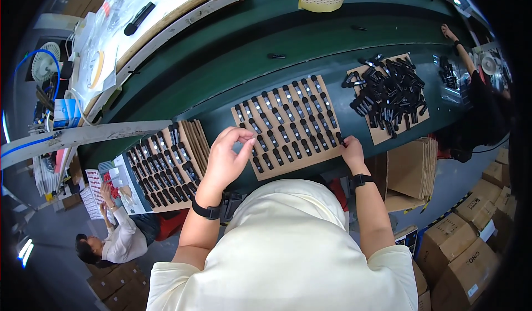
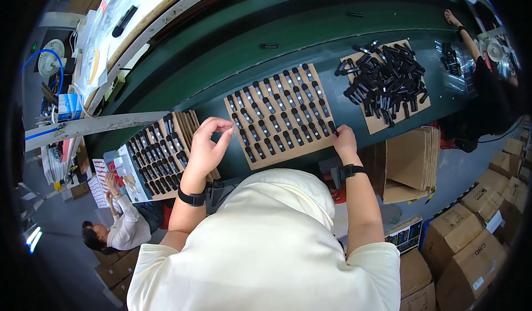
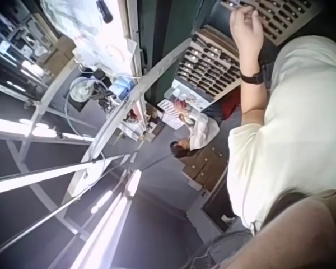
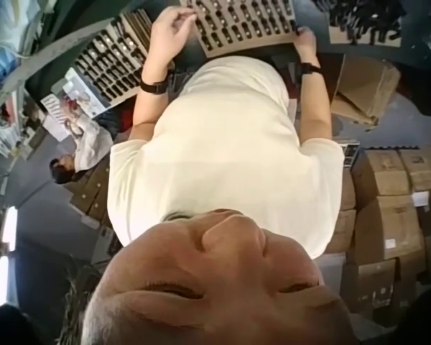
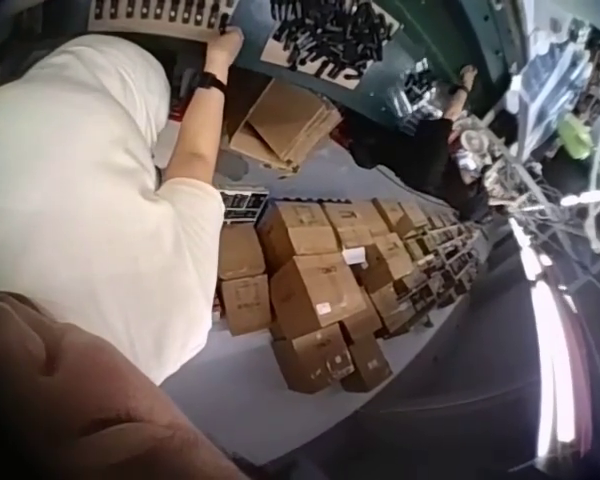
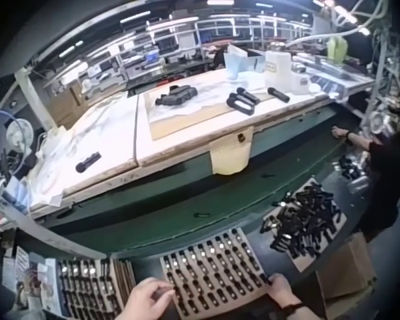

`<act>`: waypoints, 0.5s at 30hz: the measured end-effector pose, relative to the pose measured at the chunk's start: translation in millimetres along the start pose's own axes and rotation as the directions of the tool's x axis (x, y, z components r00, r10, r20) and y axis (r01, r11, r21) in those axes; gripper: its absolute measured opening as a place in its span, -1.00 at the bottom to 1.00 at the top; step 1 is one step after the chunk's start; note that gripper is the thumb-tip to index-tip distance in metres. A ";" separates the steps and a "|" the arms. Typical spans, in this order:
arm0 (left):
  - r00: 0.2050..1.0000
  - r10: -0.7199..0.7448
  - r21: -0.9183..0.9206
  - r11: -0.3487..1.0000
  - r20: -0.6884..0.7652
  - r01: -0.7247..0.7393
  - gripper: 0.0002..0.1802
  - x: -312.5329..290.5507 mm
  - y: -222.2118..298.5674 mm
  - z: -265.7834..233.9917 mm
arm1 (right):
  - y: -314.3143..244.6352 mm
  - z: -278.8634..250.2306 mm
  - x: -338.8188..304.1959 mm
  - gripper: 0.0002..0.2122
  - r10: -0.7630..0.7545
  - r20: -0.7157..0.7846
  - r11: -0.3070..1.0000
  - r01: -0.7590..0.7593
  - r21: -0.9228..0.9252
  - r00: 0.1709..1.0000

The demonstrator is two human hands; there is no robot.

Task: The person picks up a microphone from a pile, inspects it, and places it onto a cardboard sheet. After filling the sheet, the person covers it with another piece of cardboard and repeats the process.

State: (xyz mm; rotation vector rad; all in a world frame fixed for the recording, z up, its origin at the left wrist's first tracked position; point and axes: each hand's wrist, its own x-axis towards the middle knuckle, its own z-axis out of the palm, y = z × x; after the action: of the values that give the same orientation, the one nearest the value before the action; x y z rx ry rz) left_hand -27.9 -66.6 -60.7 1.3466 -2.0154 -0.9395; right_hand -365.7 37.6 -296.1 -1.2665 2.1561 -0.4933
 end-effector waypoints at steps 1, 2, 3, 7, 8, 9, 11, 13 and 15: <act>1.000 -0.005 0.005 1.000 -0.002 0.005 -0.87 -0.1 -1.5 0.3 | -2.0 -0.2 0.7 -0.82 0.030 0.030 0.999 -0.030 0.012 0.999; 1.000 -0.010 0.010 1.000 -0.003 0.010 -0.87 0.0 -2.9 0.7 | -4.0 -0.5 1.3 -0.83 0.059 0.060 0.998 -0.060 0.023 0.996; 1.000 -0.014 0.014 1.000 -0.004 0.014 -0.87 0.3 -3.6 1.2 | -5.0 -1.3 1.4 -0.84 0.089 0.088 0.995 -0.092 0.032 0.992; 0.999 -0.043 0.015 0.999 0.001 0.043 -0.88 4.3 -6.0 3.5 | 0.2 7.8 2.8 -0.81 0.031 0.021 0.999 -0.032 0.037 0.999; 0.999 -0.046 0.016 0.999 0.001 0.046 -0.88 5.3 -6.9 3.4 | -2.6 7.0 3.3 -0.81 0.031 0.024 0.999 -0.032 0.037 0.999; 0.999 -0.047 0.020 0.999 -0.001 0.047 -0.88 6.9 -7.9 3.3 | -5.3 5.9 4.2 -0.81 0.054 0.049 0.997 -0.056 0.047 0.997; 0.999 -0.048 0.028 0.998 -0.002 0.048 -0.88 10.3 -10.0 3.4 | -11.8 2.5 5.4 -0.82 0.100 0.099 0.992 -0.107 0.065 0.990; 0.998 -0.058 0.017 0.998 -0.005 0.059 -0.89 12.3 -12.1 3.9 | -13.4 1.2 5.8 -0.82 0.100 0.103 0.991 -0.108 0.079 0.990; 0.997 -0.075 -0.004 0.997 -0.012 0.075 -0.89 14.7 -14.7 4.9 | -13.8 0.5 6.1 -0.81 0.100 0.107 0.988 -0.111 0.106 0.989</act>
State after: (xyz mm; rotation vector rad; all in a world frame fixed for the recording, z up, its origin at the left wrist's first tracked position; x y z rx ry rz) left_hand -28.6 -82.9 -74.5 1.4312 -1.9653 -0.9648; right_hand -358.5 25.6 -290.3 -1.0868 2.0685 -0.4879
